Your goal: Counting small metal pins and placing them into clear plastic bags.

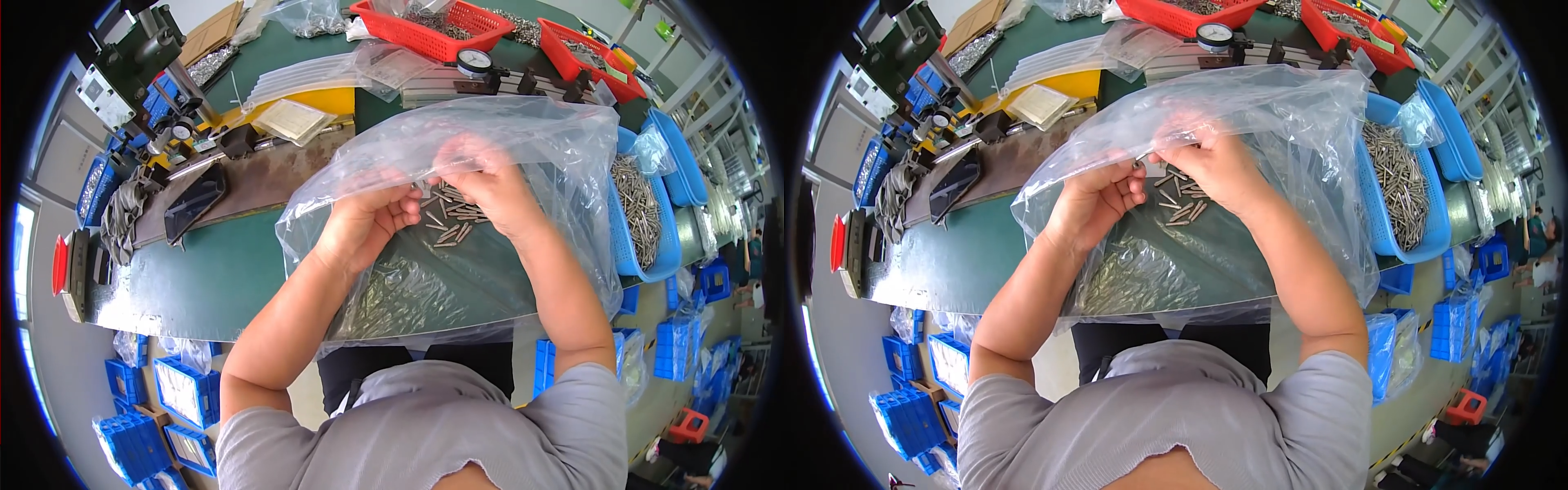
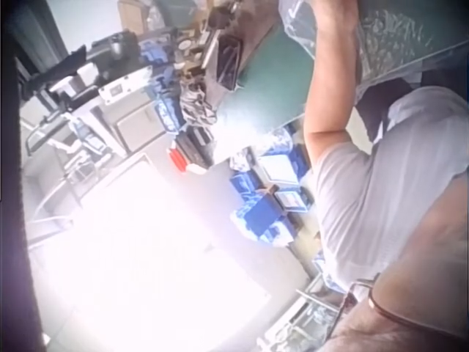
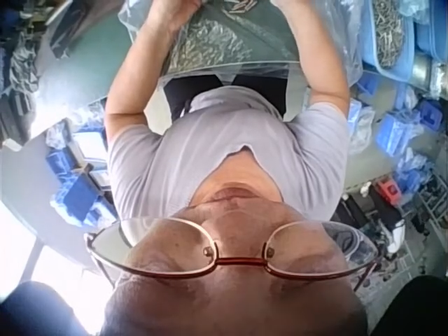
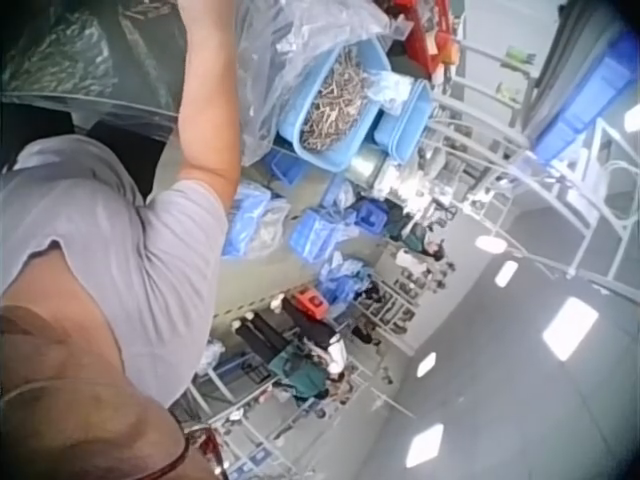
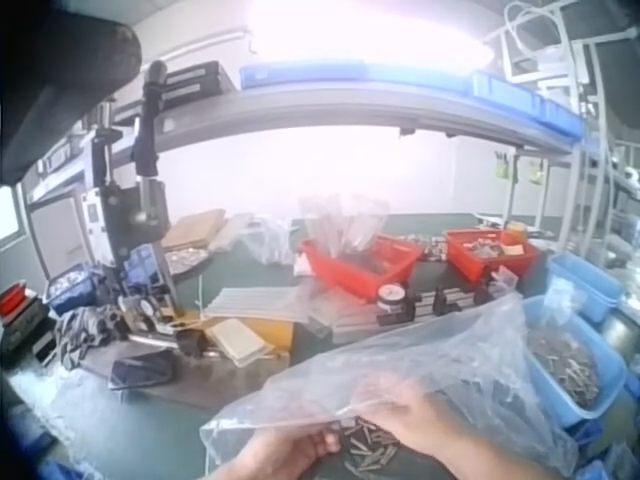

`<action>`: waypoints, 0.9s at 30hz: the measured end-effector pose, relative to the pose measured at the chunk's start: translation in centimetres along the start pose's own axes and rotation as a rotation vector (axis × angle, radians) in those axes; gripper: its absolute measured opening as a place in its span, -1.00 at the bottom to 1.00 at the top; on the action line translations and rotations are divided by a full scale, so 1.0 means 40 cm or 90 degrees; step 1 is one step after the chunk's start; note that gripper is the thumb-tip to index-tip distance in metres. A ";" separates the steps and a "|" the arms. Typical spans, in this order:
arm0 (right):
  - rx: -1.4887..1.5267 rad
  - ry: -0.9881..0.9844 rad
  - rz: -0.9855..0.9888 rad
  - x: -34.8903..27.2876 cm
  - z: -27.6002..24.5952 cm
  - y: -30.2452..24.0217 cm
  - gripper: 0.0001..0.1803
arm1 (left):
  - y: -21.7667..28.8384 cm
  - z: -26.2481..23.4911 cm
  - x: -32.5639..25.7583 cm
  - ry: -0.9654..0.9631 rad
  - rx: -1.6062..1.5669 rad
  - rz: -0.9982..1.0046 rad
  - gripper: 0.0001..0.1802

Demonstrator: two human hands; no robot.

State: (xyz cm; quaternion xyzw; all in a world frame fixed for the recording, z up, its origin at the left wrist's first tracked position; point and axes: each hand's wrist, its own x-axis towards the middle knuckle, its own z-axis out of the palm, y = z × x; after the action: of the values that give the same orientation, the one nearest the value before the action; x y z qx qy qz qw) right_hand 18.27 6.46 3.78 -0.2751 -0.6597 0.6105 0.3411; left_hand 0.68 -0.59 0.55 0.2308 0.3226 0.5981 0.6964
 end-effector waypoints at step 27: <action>0.065 -0.079 0.089 -0.005 0.028 -0.005 -0.87 | -0.005 0.007 -0.006 -0.044 -0.054 -0.005 -0.84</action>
State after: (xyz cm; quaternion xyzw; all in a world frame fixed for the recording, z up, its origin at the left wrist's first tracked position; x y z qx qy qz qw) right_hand 17.52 5.58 3.94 -0.2641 -0.6266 0.6817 0.2700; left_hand 0.99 -0.87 0.63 0.2205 0.2736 0.6002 0.7185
